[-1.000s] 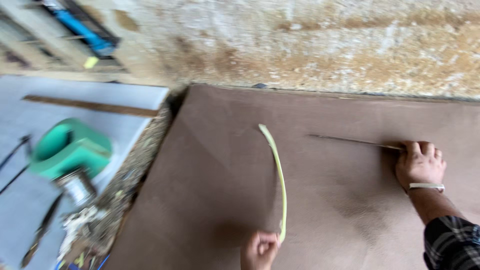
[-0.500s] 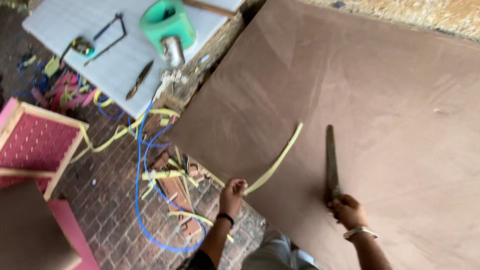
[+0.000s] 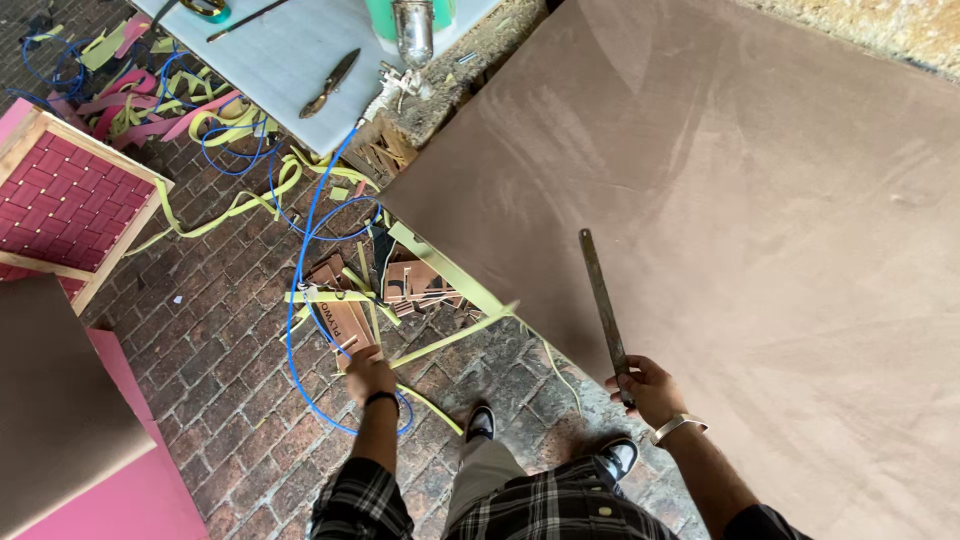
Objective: The person aligns a brown sheet on a workbench, then uses a spray gun to apply adhesive to yellow foam sheets. They place a dark fabric layer between foam pieces and press them together, repeating the process to build layered foam pads.
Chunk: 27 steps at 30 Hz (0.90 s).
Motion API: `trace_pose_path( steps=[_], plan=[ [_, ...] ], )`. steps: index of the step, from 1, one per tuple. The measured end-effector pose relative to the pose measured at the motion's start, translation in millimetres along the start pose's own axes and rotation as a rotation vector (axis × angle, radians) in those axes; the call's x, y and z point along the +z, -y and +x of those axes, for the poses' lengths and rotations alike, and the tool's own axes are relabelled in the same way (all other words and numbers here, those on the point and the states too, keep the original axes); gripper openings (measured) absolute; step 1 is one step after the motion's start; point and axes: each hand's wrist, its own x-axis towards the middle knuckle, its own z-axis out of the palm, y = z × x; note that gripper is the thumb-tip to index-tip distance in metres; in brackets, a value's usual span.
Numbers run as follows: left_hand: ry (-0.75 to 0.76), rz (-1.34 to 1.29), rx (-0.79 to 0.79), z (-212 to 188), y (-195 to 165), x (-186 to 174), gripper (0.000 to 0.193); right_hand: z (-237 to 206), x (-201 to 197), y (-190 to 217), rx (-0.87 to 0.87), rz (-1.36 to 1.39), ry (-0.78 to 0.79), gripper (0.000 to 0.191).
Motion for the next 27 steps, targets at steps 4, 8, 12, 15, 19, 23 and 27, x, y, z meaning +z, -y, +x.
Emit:
trace_pose_path(
  steps=[4,8,12,15,19,23,27],
  plan=[
    [-0.167,-0.274,-0.395,53.3,46.7,-44.4,0.025,-1.2,63.0,16.7,-0.054,-0.003,-0.030,0.030],
    [-0.026,-0.119,-0.447,108.5,69.7,-60.3,0.042,10.1,131.6,29.0,-0.053,0.151,-0.049,0.029],
    [0.343,-0.203,0.132,137.2,61.5,-37.5,0.075,7.8,184.2,24.8,-0.086,0.256,-0.070,0.027],
    [0.773,-0.190,0.350,131.0,14.7,3.3,0.049,-7.7,200.9,11.2,-0.113,0.295,-0.107,0.022],
    [0.999,-0.543,-0.018,76.3,-75.6,50.6,0.094,-42.0,186.3,-14.9,-0.108,0.331,-0.273,0.020],
    [0.772,-0.539,0.043,10.0,-152.7,72.1,0.111,-77.8,160.6,-45.9,-0.068,0.395,-0.438,0.022],
    [0.737,-0.621,-0.613,-10.1,-181.5,74.2,0.087,-107.8,147.2,-74.1,-0.084,0.496,-0.542,0.025]
  ],
)
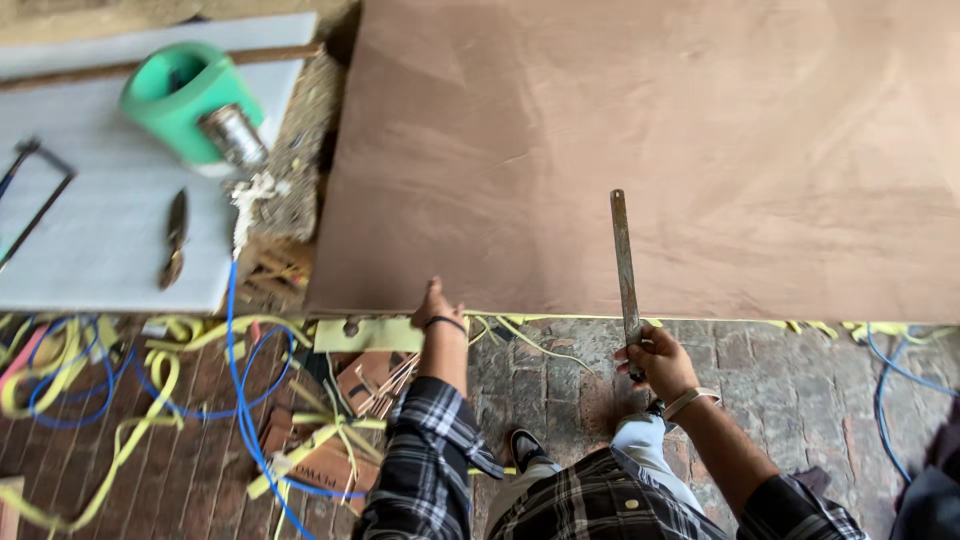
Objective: The person aligns a brown sheet on a workbench, then uses a spray gun to apply adhesive to yellow foam sheets. They place a dark fabric layer between foam pieces and press them together, repeating the process to build layered foam pads.
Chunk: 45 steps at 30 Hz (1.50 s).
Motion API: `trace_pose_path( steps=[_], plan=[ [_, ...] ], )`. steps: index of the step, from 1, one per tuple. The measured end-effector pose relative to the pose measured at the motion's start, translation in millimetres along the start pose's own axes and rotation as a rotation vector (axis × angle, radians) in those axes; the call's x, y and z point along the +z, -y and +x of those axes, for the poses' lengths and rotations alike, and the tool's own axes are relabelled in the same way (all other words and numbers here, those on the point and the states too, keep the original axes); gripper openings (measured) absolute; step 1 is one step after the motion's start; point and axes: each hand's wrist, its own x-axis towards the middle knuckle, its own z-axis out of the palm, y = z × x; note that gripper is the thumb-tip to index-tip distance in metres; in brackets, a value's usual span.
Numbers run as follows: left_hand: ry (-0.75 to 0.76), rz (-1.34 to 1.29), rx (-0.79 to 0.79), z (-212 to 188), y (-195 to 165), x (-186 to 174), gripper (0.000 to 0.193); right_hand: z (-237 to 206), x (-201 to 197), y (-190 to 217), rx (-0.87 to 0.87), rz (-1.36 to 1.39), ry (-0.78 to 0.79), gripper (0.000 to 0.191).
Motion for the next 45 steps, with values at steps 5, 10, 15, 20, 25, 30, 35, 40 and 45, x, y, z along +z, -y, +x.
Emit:
trace_pose_path(
  steps=[5,10,15,20,25,30,35,40,45],
  plan=[
    [0.056,0.139,0.193,-4.3,6.9,20.1,0.043,-10.0,-37.1,-4.5,0.100,0.108,-0.083,0.025],
    [0.099,0.789,0.960,-54.6,22.1,95.0,0.045,13.3,-70.4,1.6,0.040,0.396,-0.127,0.026],
    [0.436,0.768,1.348,-180.7,101.6,176.1,0.031,46.4,-128.2,17.8,-0.070,0.635,-0.210,0.024],
    [0.843,0.765,1.642,-321.1,228.2,245.6,0.074,57.9,-240.3,23.1,-0.323,0.837,-0.351,0.016],
    [1.312,0.602,1.827,-433.0,361.3,301.8,0.066,45.7,-350.2,26.5,-0.343,0.957,-0.586,0.020],
    [1.675,0.910,1.686,-494.0,475.0,350.1,0.068,38.4,-433.0,20.7,-0.376,1.037,-0.761,0.031],
    [1.866,1.070,1.717,-506.2,567.8,401.0,0.074,65.6,-479.8,-8.7,-0.367,1.124,-0.955,0.030],
    [2.189,1.584,0.601,-450.1,572.0,408.0,0.073,112.3,-493.3,-42.5,-0.309,0.819,-1.167,0.026],
    [1.431,1.232,1.603,-364.6,430.7,383.3,0.048,117.1,-498.0,-51.6,-0.138,0.653,-1.277,0.035]
  ],
)
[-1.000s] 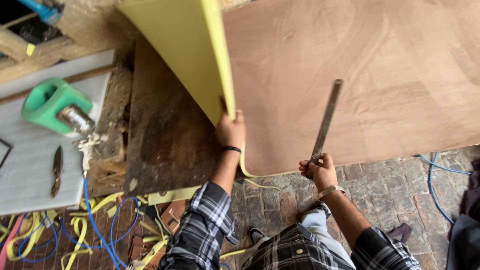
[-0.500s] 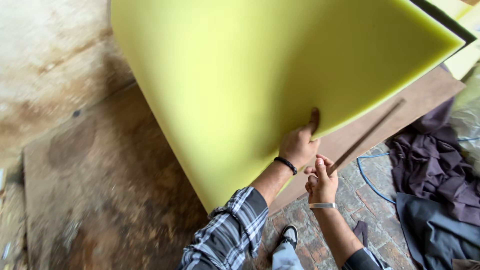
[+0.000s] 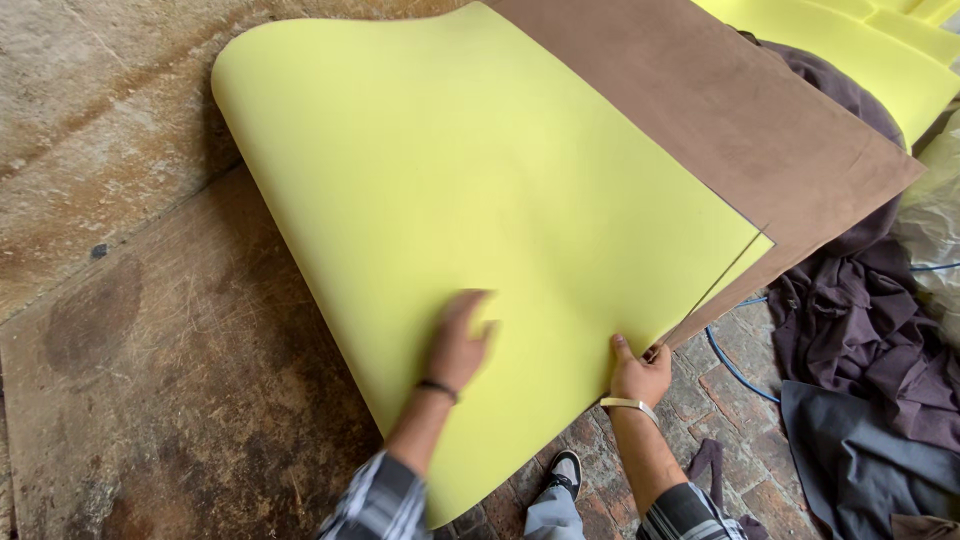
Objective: The person aligns a brown sheet on a workbench, then uses a spray gun to apply adhesive to yellow foam sheets. They place a dark fabric layer between foam pieces and press them together, repeating the process to build layered foam pads.
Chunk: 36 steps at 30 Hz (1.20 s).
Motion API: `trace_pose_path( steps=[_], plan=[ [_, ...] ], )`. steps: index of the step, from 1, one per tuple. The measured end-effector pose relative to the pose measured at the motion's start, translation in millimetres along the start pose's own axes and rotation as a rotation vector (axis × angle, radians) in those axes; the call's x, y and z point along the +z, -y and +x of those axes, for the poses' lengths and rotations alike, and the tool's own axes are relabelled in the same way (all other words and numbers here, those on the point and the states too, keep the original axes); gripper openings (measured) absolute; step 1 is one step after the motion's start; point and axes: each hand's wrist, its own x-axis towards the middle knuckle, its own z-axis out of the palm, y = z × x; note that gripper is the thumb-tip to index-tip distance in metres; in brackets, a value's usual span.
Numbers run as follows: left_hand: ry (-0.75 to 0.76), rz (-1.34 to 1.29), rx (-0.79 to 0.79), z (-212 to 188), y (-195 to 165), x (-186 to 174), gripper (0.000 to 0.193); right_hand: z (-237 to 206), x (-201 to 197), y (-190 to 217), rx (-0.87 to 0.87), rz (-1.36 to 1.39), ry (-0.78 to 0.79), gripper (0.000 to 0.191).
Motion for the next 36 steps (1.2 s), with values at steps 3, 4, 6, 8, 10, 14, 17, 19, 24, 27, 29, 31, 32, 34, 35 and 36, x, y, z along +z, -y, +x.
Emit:
trace_pose_path(
  steps=[3,4,6,8,10,14,17,19,24,27,29,31,32,34,35,36],
  plan=[
    [-0.298,0.395,-0.435,-25.0,46.1,-66.8,0.093,-9.7,-7.8,10.2,0.057,-0.600,-0.013,0.046],
    [-0.316,0.191,-0.623,-31.9,59.0,-76.9,0.103,-14.3,-7.9,14.0,0.107,-0.614,0.014,0.050],
    [-0.362,-0.238,-0.972,-36.9,85.0,-87.2,0.125,-21.9,-3.3,21.6,0.200,-0.637,0.074,0.060],
    [-0.413,-0.522,-0.999,-40.9,111.5,-92.5,0.110,-25.6,4.4,28.5,0.177,-0.695,0.072,0.065],
    [-0.363,-0.716,-1.085,-42.7,134.5,-96.0,0.095,-25.4,9.0,34.3,0.175,-0.720,0.066,0.070],
    [-0.320,-0.801,-1.122,-51.8,153.8,-102.9,0.068,-23.8,7.6,39.0,0.166,-0.797,0.096,0.077],
    [-0.472,-0.862,-0.927,-60.1,152.7,-107.3,0.053,-32.1,6.2,36.3,0.104,-0.910,0.101,0.077],
    [-0.553,-0.862,-0.855,-70.2,151.3,-118.8,0.047,-46.9,9.4,30.8,0.046,-0.936,0.106,0.076],
    [-0.614,-0.767,-0.883,-136.9,176.5,-182.8,0.038,-123.9,17.9,6.4,0.006,-0.902,0.147,0.076],
    [-0.692,-0.935,-0.741,-212.6,218.8,-239.8,0.039,-211.0,17.7,-20.4,-0.027,-0.832,0.225,0.073],
    [-0.692,-0.888,-0.777,-269.2,254.3,-286.5,0.043,-279.6,20.9,-41.5,-0.099,-0.790,0.253,0.071],
    [-0.676,-0.732,-0.881,-325.2,290.1,-337.3,0.045,-350.5,27.8,-58.4,-0.088,-0.742,0.315,0.070],
    [-0.665,-0.610,-0.965,-351.5,307.0,-362.9,0.047,-385.5,31.2,-65.9,-0.072,-0.716,0.365,0.067],
    [-0.625,-0.309,-1.001,-397.4,335.0,-409.6,0.050,-452.2,38.8,-79.9,-0.043,-0.713,0.446,0.065],
    [-0.603,-0.240,-1.032,-414.3,344.7,-431.0,0.050,-482.2,43.3,-86.3,-0.034,-0.735,0.478,0.065],
    [-0.582,-0.170,-1.062,-430.8,355.1,-451.5,0.051,-510.1,47.3,-93.0,-0.043,-0.746,0.492,0.064]
  ],
)
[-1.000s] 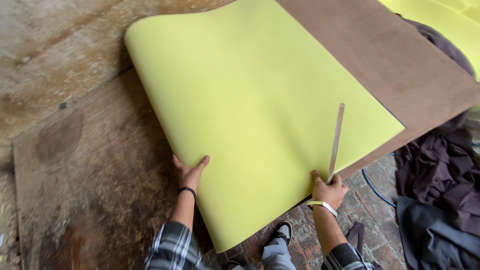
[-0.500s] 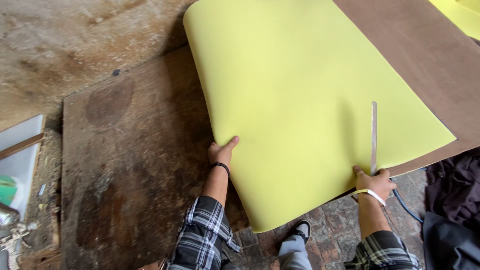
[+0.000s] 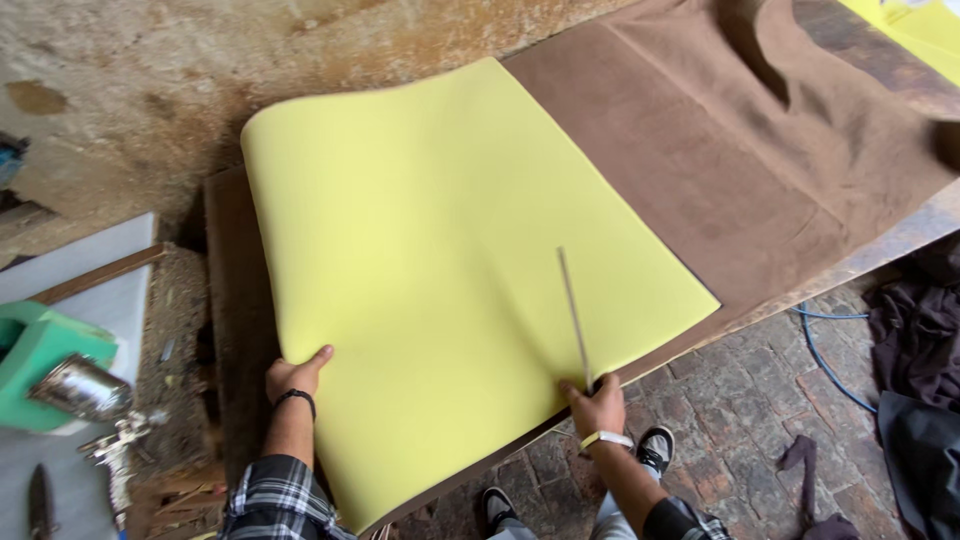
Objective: The person aligns a brown sheet on a workbench, then uses a spray gun to apply adhesive to yellow foam sheets. They place a dark fabric layer between foam pieces and press them together, repeating the process to build layered foam pads.
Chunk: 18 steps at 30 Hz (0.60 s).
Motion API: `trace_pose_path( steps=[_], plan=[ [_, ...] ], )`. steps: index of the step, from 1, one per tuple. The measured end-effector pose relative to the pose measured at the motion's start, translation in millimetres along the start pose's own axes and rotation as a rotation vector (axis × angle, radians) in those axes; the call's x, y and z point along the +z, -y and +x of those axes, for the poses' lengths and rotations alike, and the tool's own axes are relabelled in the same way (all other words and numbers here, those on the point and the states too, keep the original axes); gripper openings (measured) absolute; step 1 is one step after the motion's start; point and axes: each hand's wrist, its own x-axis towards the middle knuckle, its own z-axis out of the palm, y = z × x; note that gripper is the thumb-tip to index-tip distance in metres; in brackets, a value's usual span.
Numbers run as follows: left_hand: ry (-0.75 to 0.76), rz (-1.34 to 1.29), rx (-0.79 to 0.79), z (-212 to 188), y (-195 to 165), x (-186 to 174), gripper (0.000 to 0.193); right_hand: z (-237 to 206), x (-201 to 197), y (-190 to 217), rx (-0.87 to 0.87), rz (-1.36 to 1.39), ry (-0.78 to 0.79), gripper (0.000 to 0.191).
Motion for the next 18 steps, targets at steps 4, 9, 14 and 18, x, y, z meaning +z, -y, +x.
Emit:
trace_pose_path(
  steps=[4,9,14,18],
  plan=[
    [-0.029,0.075,-0.072,23.1,26.1,-65.0,0.053,-74.3,55.2,-5.1,-0.017,0.033,0.040,0.065],
    [-0.043,0.328,-0.032,44.8,17.9,-96.0,0.063,-109.5,91.3,-6.5,0.052,0.061,0.090,0.061],
    [-0.048,0.339,-0.036,65.2,37.4,-99.2,0.071,-115.1,102.0,-6.0,0.033,0.084,0.068,0.061],
    [-0.130,0.293,-0.018,56.1,82.0,-62.2,0.093,-95.8,95.8,-12.6,0.138,-0.037,0.279,0.068]
  ],
)
